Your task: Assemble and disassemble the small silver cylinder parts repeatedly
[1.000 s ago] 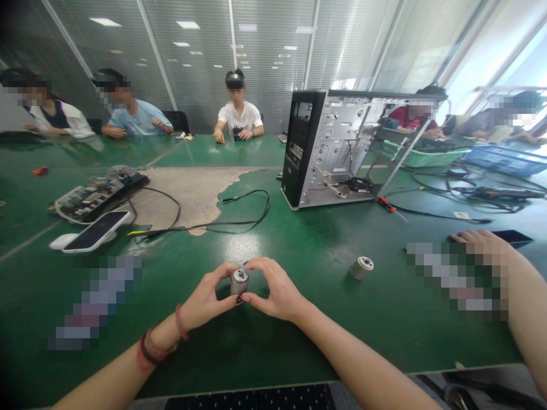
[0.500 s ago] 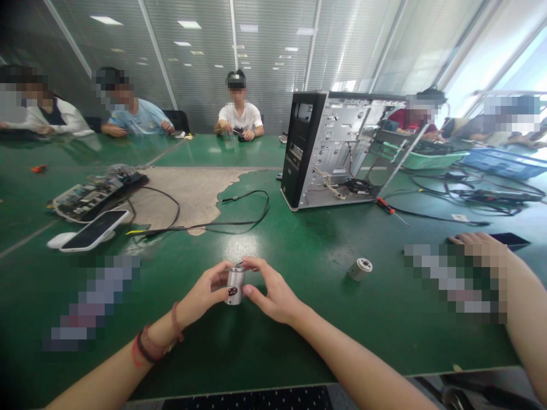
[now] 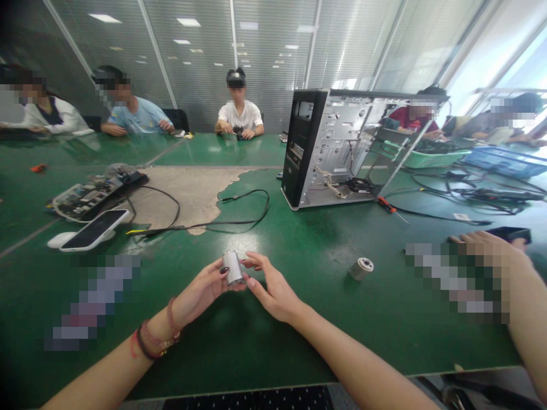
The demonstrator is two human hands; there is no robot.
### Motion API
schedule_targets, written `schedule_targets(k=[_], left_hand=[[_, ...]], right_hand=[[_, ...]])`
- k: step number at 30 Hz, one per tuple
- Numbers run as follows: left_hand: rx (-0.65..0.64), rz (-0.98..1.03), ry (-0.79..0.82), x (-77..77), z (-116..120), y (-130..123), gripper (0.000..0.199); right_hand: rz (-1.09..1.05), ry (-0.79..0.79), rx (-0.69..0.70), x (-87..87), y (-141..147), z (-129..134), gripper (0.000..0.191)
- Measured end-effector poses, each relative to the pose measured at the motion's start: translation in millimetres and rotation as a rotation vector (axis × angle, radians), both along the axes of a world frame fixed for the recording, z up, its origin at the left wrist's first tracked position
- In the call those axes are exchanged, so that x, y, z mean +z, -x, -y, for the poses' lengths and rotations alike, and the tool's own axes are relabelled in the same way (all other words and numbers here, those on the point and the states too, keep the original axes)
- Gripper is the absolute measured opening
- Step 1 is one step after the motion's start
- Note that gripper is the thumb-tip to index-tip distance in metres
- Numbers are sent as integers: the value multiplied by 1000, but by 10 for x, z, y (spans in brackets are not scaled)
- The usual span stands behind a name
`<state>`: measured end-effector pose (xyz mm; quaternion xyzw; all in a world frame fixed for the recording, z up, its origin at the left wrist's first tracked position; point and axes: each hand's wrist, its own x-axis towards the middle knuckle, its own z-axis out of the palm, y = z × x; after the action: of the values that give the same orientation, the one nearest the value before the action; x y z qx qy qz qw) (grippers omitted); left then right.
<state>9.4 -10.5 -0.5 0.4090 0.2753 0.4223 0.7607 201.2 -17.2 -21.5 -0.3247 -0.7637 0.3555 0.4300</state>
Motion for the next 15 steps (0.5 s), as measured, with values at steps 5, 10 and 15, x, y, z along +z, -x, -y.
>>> schedule_targets(k=[5, 10, 15], left_hand=[[73, -277, -265, -41, -14, -2, 35], [121, -712, -645, -3, 35, -21, 29], [105, -940, -773, -26, 47, -24, 29]], right_hand=[[7, -17, -24, -10, -1, -17, 46], [54, -84, -68, -9, 0, -25, 40], [97, -141, -73, -1, 9, -19, 36]])
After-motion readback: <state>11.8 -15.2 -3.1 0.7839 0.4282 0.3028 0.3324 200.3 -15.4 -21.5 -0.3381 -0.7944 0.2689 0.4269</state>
